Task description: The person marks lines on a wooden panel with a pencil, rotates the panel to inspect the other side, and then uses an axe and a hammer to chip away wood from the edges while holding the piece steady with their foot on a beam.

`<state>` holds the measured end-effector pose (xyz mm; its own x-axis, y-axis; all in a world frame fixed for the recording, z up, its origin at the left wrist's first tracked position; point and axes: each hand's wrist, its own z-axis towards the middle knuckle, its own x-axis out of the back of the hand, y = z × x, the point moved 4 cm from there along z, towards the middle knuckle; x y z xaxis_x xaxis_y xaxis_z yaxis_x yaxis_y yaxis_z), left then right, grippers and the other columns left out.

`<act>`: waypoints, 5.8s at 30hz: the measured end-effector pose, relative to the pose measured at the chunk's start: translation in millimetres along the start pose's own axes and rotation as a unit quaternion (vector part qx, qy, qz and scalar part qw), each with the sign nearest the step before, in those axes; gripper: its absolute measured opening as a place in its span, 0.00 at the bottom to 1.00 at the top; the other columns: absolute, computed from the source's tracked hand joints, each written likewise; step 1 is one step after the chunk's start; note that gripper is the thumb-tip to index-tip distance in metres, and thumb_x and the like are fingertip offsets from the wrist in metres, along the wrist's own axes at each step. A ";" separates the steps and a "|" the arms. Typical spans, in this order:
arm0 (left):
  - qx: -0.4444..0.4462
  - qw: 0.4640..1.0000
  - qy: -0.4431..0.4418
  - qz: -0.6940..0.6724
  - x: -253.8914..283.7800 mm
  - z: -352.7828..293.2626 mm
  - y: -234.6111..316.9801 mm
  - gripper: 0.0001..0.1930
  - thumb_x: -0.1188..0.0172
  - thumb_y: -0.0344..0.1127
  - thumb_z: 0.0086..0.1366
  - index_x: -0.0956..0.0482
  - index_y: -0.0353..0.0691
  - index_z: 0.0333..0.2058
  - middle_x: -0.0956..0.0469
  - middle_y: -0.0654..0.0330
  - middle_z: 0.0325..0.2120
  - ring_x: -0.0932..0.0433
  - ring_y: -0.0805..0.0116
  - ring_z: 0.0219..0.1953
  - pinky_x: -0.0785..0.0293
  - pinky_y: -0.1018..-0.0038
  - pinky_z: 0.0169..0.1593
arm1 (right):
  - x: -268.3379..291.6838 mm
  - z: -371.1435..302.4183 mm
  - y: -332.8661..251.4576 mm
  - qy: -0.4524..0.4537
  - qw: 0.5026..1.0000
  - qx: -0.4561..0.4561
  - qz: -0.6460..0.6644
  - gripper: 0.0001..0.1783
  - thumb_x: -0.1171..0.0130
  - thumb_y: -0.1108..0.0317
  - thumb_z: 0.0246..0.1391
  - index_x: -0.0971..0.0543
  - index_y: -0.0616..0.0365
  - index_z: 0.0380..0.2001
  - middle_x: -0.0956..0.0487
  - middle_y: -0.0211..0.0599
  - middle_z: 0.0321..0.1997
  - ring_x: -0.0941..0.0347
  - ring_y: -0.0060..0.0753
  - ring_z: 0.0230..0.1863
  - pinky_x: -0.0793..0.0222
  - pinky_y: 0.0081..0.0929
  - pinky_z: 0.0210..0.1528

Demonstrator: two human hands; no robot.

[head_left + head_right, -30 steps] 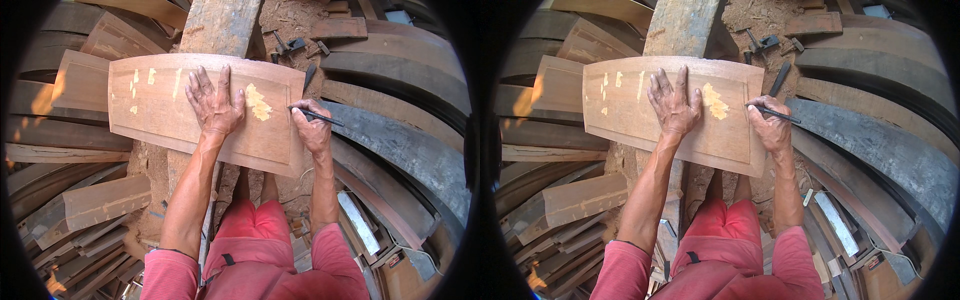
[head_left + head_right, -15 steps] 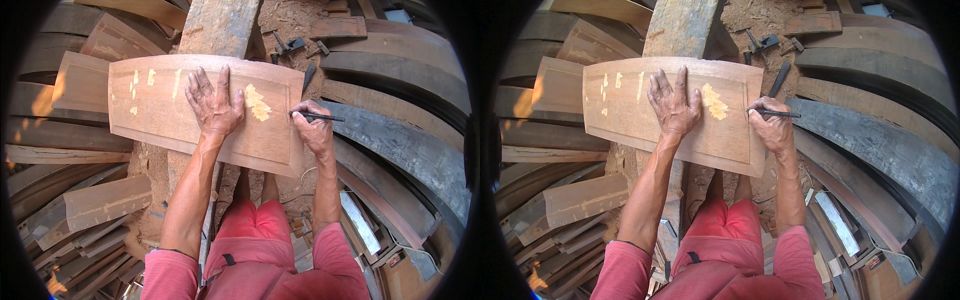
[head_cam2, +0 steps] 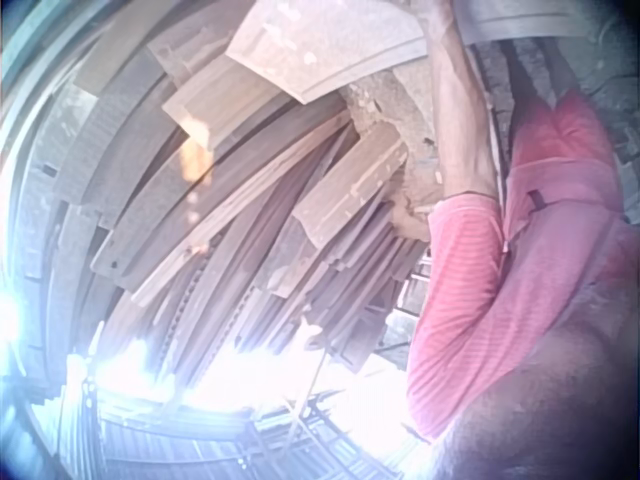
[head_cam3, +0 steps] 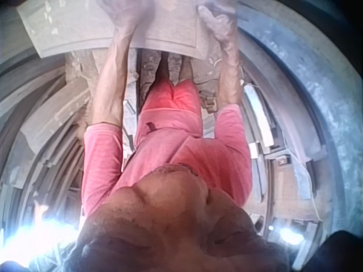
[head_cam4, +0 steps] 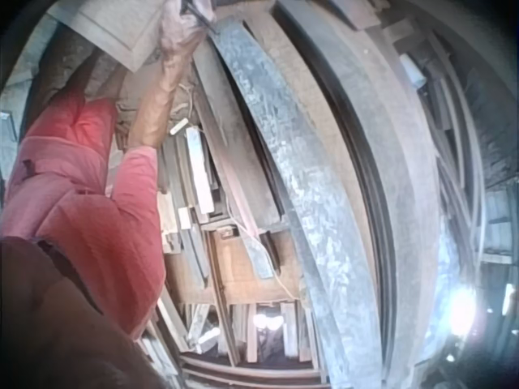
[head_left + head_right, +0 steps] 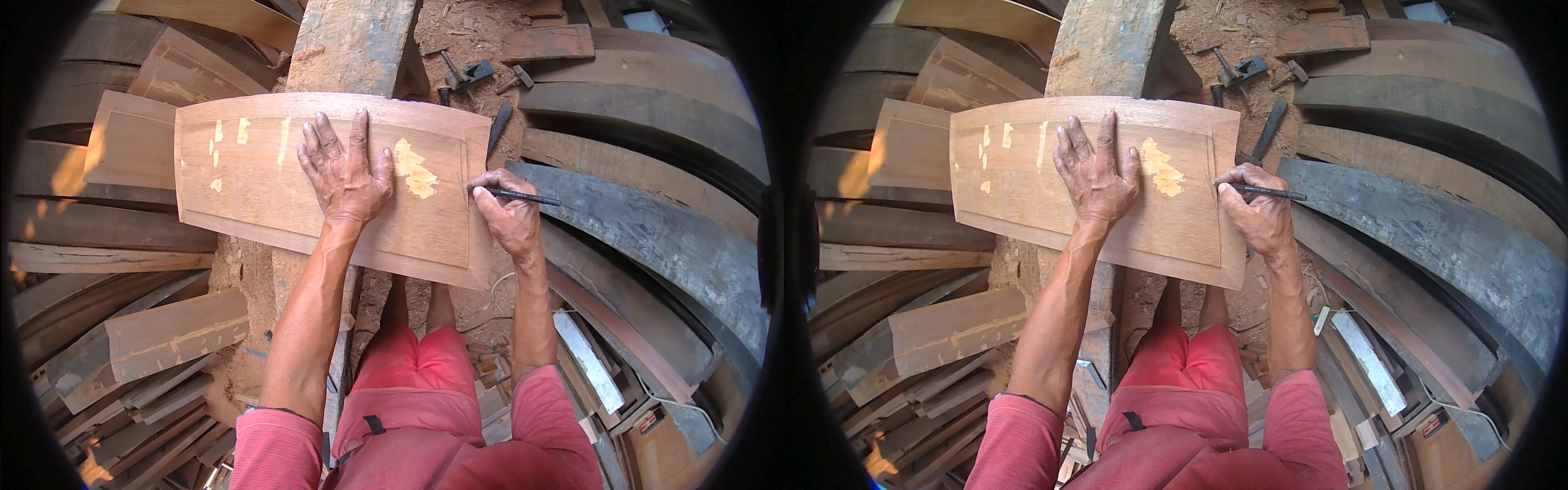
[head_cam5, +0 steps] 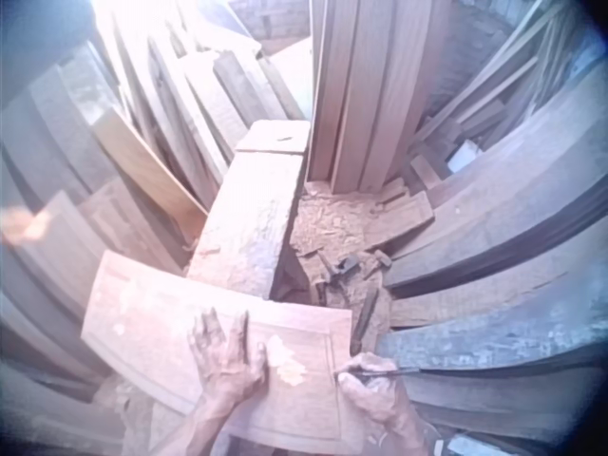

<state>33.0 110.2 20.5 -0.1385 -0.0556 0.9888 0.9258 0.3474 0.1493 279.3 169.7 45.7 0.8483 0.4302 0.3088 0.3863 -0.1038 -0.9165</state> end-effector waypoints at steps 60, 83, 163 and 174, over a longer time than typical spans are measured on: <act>-0.080 0.997 -0.008 0.008 -6.5 2.8 -12.5 0.36 0.47 0.53 0.68 0.44 0.53 0.72 0.55 0.32 0.72 0.61 0.31 0.75 0.68 0.38 0.72 | -88.5 -149.2 98.3 0.090 0.939 -0.144 0.299 0.29 0.54 0.48 0.73 0.20 0.68 0.46 0.17 0.36 0.40 0.26 0.22 0.42 0.30 0.28 0.45; -0.167 0.986 0.011 -0.023 1.7 18.9 -30.4 0.34 0.42 0.49 0.65 0.36 0.56 0.69 0.46 0.36 0.70 0.52 0.32 0.73 0.58 0.43 0.72 | -27.0 -142.8 -157.7 0.227 0.781 0.157 0.560 0.10 0.48 0.63 0.66 0.27 0.56 0.32 0.26 0.34 0.33 0.32 0.28 0.31 0.32 0.32 0.38; -0.122 0.988 -0.079 -0.044 -15.5 29.7 -46.0 0.43 0.61 0.64 0.72 0.52 0.35 0.73 0.55 0.43 0.74 0.55 0.49 0.76 0.57 0.53 0.76 | -130.8 181.7 526.0 0.087 0.933 -0.348 -0.035 0.29 0.33 0.57 0.51 0.24 0.67 0.51 0.18 0.63 0.46 0.20 0.64 0.50 0.26 0.50 0.51; -0.123 0.988 -0.080 -0.048 -11.4 26.0 -47.5 0.44 0.60 0.65 0.72 0.52 0.36 0.73 0.56 0.46 0.75 0.55 0.52 0.76 0.56 0.55 0.76 | -195.8 228.1 539.8 0.077 0.937 -0.303 -0.154 0.24 0.33 0.55 0.51 0.19 0.63 0.45 0.17 0.59 0.41 0.19 0.61 0.48 0.24 0.48 0.52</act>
<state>-18.6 118.6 2.3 -0.2652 0.0793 0.9609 0.9606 0.1081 0.2562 239.1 234.0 -567.5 0.6876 0.3927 0.6108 0.7160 -0.5068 -0.4802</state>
